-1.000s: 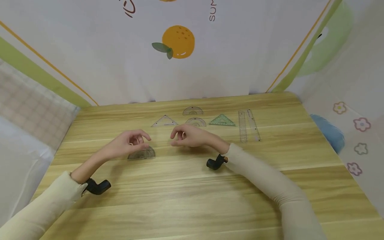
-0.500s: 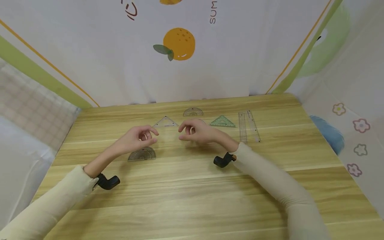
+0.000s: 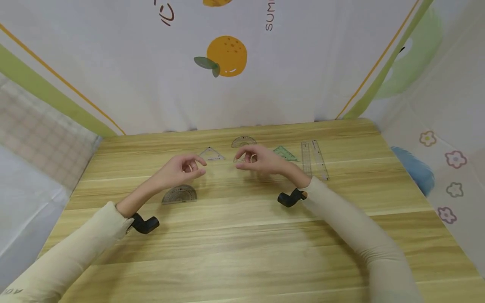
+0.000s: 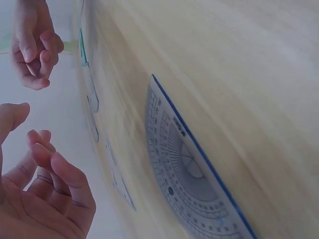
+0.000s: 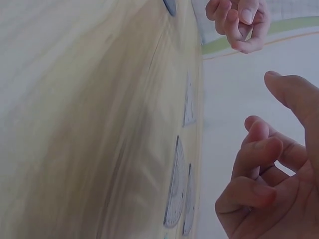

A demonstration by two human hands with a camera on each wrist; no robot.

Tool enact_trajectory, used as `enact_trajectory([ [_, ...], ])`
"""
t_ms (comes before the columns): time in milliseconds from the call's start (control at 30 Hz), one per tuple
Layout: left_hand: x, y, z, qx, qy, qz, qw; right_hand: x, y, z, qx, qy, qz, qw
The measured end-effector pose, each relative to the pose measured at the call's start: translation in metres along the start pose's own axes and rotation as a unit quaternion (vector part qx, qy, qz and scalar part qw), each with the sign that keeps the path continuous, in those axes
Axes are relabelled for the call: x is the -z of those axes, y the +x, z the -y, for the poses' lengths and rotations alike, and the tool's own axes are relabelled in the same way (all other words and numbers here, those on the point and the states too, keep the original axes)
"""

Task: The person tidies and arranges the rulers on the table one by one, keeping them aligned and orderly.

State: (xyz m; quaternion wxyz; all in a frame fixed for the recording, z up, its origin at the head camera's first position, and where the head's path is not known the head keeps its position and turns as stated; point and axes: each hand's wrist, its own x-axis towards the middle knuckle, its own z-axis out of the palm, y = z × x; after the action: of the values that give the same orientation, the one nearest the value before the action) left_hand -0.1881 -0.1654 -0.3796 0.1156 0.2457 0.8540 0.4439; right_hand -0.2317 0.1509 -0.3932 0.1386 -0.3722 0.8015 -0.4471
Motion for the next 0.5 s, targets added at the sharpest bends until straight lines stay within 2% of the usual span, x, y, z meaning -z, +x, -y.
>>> enact_trajectory([
  [500,-0.005,0.018,-0.002,0.006,0.026,-0.022,0.9994,0.016,-0.007,-0.015,-0.039,-0.009,-0.039,0.9984],
])
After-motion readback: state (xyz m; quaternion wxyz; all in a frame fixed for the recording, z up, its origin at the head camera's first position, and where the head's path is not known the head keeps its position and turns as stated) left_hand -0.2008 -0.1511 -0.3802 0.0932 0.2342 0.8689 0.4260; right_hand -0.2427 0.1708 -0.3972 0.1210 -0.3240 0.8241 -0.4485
